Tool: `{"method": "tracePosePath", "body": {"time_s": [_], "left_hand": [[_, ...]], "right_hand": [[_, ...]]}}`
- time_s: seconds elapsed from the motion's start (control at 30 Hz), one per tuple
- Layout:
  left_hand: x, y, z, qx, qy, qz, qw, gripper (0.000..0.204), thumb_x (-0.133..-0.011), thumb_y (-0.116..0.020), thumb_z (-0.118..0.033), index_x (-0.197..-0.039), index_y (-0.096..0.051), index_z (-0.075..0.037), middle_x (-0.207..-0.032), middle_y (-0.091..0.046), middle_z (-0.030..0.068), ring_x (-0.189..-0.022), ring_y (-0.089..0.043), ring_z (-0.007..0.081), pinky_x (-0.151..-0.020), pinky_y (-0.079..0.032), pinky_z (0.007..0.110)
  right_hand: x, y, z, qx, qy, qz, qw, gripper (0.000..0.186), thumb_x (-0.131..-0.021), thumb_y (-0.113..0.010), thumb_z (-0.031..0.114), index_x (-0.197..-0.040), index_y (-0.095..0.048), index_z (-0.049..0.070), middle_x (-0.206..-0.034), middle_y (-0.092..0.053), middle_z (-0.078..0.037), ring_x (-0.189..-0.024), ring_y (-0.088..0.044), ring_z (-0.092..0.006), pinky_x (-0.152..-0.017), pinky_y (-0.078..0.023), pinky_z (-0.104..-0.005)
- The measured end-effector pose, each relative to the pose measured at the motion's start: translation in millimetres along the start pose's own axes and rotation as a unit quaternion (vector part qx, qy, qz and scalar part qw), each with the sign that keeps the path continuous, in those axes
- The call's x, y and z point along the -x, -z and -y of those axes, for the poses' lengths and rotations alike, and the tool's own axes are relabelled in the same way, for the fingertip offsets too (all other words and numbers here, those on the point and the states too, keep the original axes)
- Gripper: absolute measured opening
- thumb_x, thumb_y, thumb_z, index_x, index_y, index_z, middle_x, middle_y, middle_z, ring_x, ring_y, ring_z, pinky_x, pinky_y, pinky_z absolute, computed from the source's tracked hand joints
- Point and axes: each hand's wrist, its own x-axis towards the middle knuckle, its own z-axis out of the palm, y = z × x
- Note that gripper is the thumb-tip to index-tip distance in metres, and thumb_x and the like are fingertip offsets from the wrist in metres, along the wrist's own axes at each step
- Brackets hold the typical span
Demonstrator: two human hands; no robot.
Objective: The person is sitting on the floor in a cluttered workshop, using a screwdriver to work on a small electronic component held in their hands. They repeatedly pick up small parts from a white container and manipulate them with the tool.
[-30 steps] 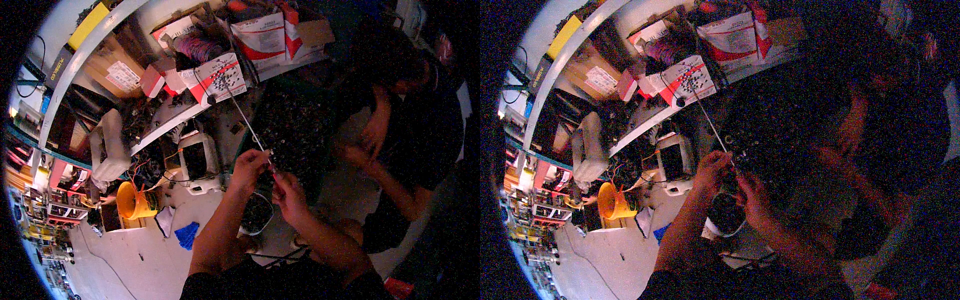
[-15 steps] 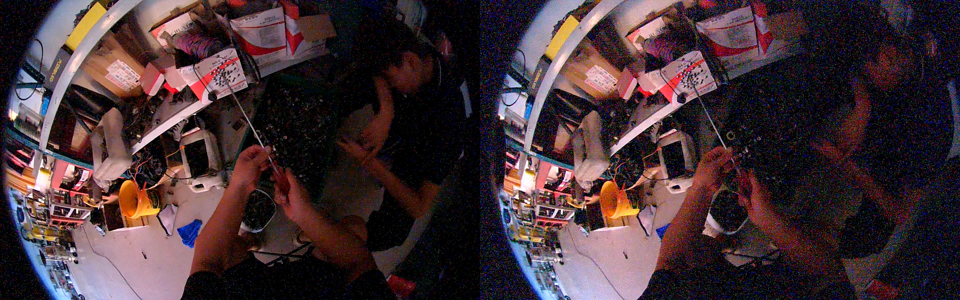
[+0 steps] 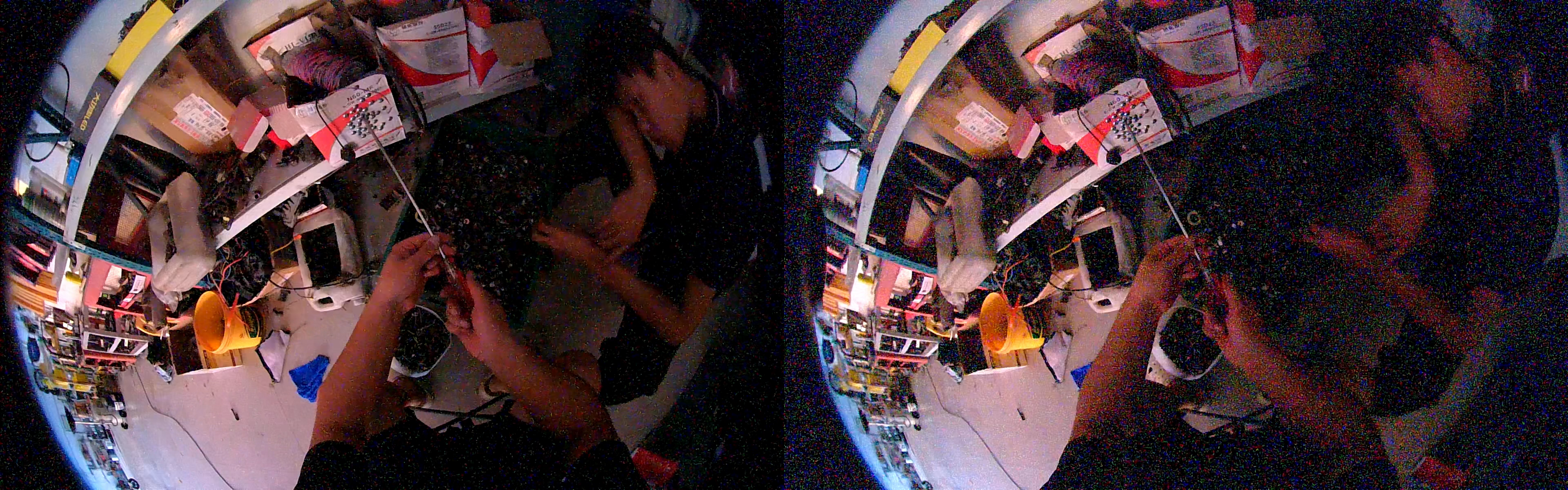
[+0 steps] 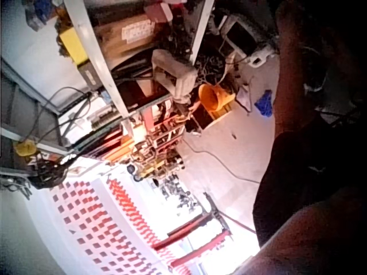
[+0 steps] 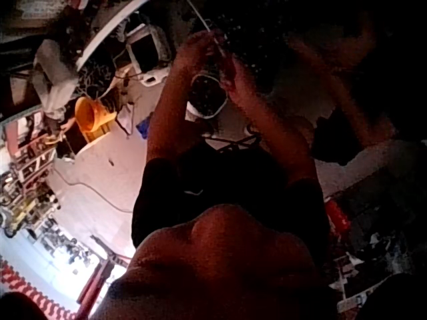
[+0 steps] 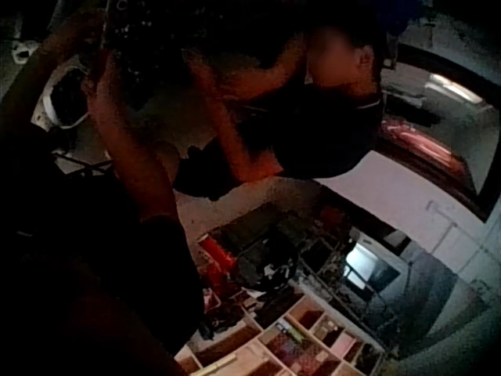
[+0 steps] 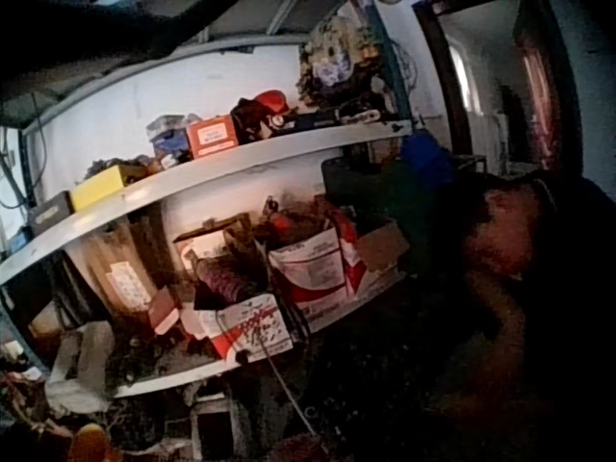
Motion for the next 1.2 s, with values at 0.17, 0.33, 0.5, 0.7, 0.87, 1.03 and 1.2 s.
{"method": "tracePosePath", "body": {"time_s": [0.17,0.33,0.5,0.7,0.87,1.03,1.2], "left_hand": [[-5.3,11.5,10.1,-0.050,-0.032,-0.036,0.998,0.020,-0.089,-0.064,-0.022,-0.079,-0.062,-0.005,-0.073,-0.062,0.0019,-0.061,-0.051,0.0083,-0.056,-0.041,0.023],[-3.4,1.5,7.5,-0.053,-0.030,-0.068,0.996,0.020,-0.088,-0.066,-0.022,-0.076,-0.061,-0.006,-0.071,-0.061,0.0014,-0.058,-0.049,0.0083,-0.055,-0.040,0.022],[-1.7,-0.6,-0.2,-0.010,-0.014,-0.025,1.000,0.017,-0.090,-0.062,-0.019,-0.088,-0.063,-0.003,-0.079,-0.065,0.0030,-0.059,-0.047,0.0070,-0.054,-0.037,0.020],[-0.8,0.2,3.9,-0.014,-0.030,-0.036,0.999,0.015,-0.089,-0.063,-0.020,-0.087,-0.064,-0.005,-0.078,-0.065,0.0016,-0.061,-0.049,0.0061,-0.052,-0.035,0.020],[-3.4,-0.4,9.9,-0.053,-0.029,-0.082,0.995,0.019,-0.086,-0.068,-0.024,-0.078,-0.064,-0.007,-0.073,-0.063,-0.0002,-0.062,-0.051,0.0067,-0.055,-0.038,0.023],[-5.1,1.0,12.2,-0.030,-0.031,-0.082,0.996,0.018,-0.087,-0.067,-0.022,-0.082,-0.063,-0.005,-0.078,-0.064,0.0020,-0.061,-0.050,0.0070,-0.056,-0.040,0.022],[-4.2,0.3,3.5,0.015,-0.034,-0.005,0.999,0.014,-0.089,-0.063,-0.016,-0.091,-0.064,-0.003,-0.084,-0.066,0.0048,-0.060,-0.048,0.0065,-0.056,-0.041,0.021]], "right_hand": [[5.6,-21.0,2.9,0.111,0.056,-0.032,0.992,0.028,-0.096,-0.048,0.037,-0.097,-0.057,0.010,-0.067,-0.050,0.000,-0.051,-0.042,-0.0097,-0.046,-0.032,-0.0253],[5.3,-29.3,-7.2,0.107,0.125,-0.070,0.984,0.028,-0.095,-0.049,0.038,-0.098,-0.055,0.011,-0.067,-0.049,0.001,-0.050,-0.042,-0.0097,-0.047,-0.032,-0.0244],[3.9,-3.1,1.3,-0.010,-0.003,0.048,0.999,0.033,-0.097,-0.045,0.040,-0.101,-0.056,0.010,-0.064,-0.048,0.002,-0.047,-0.037,-0.0089,-0.045,-0.029,-0.0230],[2.9,-9.6,2.2,0.060,0.034,0.014,0.997,0.032,-0.097,-0.044,0.040,-0.100,-0.055,0.010,-0.066,-0.048,0.002,-0.048,-0.038,-0.0087,-0.043,-0.029,-0.0240],[0.8,-19.9,-10.5,0.196,0.210,-0.078,0.955,0.020,-0.095,-0.049,0.029,-0.099,-0.054,0.009,-0.072,-0.049,0.001,-0.054,-0.042,-0.0083,-0.046,-0.033,-0.0247],[3.8,-20.3,-8.2,0.214,0.208,-0.049,0.953,0.021,-0.095,-0.051,0.029,-0.097,-0.055,0.008,-0.070,-0.048,0.002,-0.054,-0.041,-0.0072,-0.046,-0.033,-0.0236],[2.1,-7.3,4.1,-0.003,0.031,0.000,1.000,0.031,-0.096,-0.047,0.037,-0.096,-0.057,0.008,-0.069,-0.049,0.002,-0.048,-0.036,-0.0073,-0.043,-0.029,-0.0234]]}}
